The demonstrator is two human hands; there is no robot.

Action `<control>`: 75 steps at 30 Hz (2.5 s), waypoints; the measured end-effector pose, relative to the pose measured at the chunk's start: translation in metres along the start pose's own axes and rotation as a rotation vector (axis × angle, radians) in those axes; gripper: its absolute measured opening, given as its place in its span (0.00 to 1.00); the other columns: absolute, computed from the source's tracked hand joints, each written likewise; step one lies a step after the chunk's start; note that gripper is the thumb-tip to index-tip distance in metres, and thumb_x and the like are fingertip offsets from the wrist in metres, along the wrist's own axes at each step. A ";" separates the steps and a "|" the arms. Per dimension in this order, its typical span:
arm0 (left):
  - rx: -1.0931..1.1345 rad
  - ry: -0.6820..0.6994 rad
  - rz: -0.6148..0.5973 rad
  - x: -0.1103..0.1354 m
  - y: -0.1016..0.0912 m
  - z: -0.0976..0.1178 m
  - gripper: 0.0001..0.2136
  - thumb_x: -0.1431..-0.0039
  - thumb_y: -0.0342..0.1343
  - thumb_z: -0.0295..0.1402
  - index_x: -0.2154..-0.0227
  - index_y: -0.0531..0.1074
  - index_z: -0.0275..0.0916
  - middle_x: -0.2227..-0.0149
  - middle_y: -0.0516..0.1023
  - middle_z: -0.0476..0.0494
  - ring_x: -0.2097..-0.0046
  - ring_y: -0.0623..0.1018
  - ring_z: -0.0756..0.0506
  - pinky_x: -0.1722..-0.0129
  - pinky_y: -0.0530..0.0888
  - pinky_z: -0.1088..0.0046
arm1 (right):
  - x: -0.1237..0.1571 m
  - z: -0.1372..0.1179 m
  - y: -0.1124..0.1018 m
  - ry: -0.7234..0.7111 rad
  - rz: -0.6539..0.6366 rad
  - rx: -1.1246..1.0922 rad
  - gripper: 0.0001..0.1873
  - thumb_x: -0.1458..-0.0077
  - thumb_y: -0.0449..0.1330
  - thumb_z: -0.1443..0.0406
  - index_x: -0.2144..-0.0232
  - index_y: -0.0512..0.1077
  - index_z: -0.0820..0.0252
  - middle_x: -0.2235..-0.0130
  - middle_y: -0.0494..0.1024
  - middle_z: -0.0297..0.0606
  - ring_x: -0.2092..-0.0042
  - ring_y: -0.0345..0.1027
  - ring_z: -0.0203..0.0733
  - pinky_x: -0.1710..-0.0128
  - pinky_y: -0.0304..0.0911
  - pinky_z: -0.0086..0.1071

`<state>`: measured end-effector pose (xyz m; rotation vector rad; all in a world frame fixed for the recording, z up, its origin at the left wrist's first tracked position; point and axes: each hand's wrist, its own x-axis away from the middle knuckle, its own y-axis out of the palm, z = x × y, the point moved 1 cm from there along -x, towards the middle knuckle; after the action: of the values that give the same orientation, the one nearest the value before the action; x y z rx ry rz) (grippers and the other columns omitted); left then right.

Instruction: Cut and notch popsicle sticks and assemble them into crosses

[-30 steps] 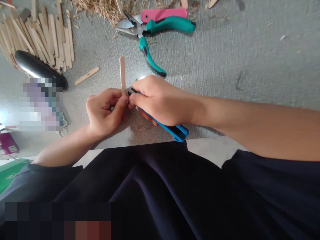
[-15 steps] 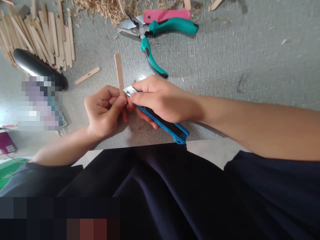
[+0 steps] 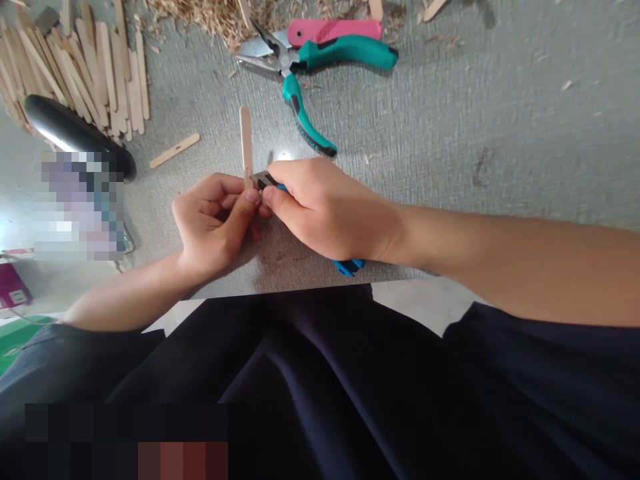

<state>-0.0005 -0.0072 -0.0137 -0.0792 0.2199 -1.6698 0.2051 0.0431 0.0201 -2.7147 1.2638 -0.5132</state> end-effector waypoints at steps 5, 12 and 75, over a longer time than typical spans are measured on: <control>-0.119 0.080 0.019 0.002 -0.001 0.001 0.16 0.16 0.63 0.45 0.61 0.80 0.42 0.74 0.82 0.51 0.78 0.74 0.55 0.80 0.66 0.75 | 0.000 -0.005 0.001 0.064 -0.026 0.017 0.23 0.21 0.60 0.69 0.72 0.65 0.51 0.76 0.72 0.32 0.72 0.64 0.38 0.71 0.55 0.38; -0.074 0.076 -0.086 -0.003 -0.008 0.004 0.16 0.16 0.63 0.43 0.63 0.77 0.43 0.75 0.80 0.52 0.79 0.69 0.55 0.80 0.63 0.72 | -0.003 -0.009 -0.004 0.155 -0.191 -0.234 0.22 0.21 0.56 0.69 0.72 0.66 0.53 0.79 0.74 0.30 0.80 0.66 0.36 0.79 0.56 0.33; 0.119 0.004 0.017 -0.003 -0.001 0.005 0.14 0.19 0.68 0.42 0.63 0.82 0.42 0.70 0.88 0.51 0.79 0.78 0.56 0.83 0.68 0.80 | -0.001 -0.003 -0.001 -0.020 -0.054 -0.079 0.21 0.23 0.58 0.70 0.72 0.65 0.51 0.79 0.75 0.27 0.77 0.69 0.35 0.73 0.60 0.36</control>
<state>0.0003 -0.0048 -0.0081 0.0156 0.1234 -1.6632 0.2043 0.0448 0.0234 -2.8178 1.2349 -0.4492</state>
